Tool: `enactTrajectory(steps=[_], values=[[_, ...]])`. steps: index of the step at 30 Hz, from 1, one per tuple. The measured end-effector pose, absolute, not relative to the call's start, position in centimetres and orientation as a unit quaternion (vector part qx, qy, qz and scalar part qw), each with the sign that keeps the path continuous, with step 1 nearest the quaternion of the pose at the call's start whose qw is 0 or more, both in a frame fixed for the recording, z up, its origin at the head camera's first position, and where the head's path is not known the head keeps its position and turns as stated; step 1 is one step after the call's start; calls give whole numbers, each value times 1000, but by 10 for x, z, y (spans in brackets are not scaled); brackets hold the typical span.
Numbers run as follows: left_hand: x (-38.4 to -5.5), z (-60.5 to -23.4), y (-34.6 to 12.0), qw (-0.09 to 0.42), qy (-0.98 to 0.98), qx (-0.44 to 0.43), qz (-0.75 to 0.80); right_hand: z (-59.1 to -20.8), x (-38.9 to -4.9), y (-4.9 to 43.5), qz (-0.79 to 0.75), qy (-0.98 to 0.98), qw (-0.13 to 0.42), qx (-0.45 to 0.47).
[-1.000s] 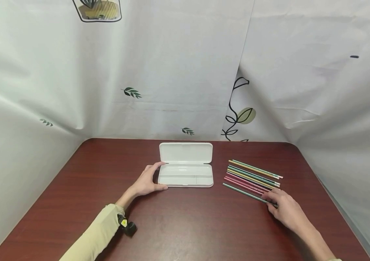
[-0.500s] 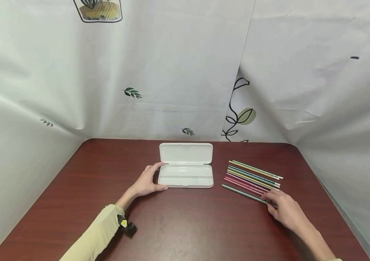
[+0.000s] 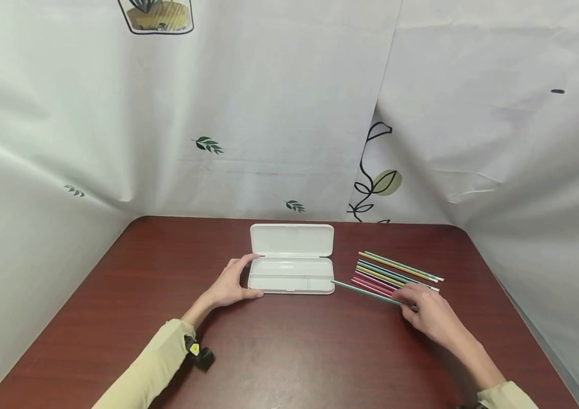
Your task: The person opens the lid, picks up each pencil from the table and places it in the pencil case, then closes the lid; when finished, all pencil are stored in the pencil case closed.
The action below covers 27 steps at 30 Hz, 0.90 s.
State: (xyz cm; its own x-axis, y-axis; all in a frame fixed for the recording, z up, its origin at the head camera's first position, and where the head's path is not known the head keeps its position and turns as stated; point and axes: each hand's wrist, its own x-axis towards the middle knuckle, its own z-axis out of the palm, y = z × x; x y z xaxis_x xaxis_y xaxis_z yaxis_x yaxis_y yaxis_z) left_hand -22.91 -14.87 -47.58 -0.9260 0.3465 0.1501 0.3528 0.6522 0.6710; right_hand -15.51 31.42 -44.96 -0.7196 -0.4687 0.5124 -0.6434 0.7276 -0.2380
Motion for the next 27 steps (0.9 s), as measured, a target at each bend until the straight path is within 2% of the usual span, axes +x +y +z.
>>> enactTrajectory(steps=[16, 27], values=[[-229, -477, -149, 5, -909, -189, -372, -439, -201, 258, 213, -889, 195, 356], [-231, -479, -149, 4, -911, -190, -366, -433, -223, 227, 215, -894, 148, 365]])
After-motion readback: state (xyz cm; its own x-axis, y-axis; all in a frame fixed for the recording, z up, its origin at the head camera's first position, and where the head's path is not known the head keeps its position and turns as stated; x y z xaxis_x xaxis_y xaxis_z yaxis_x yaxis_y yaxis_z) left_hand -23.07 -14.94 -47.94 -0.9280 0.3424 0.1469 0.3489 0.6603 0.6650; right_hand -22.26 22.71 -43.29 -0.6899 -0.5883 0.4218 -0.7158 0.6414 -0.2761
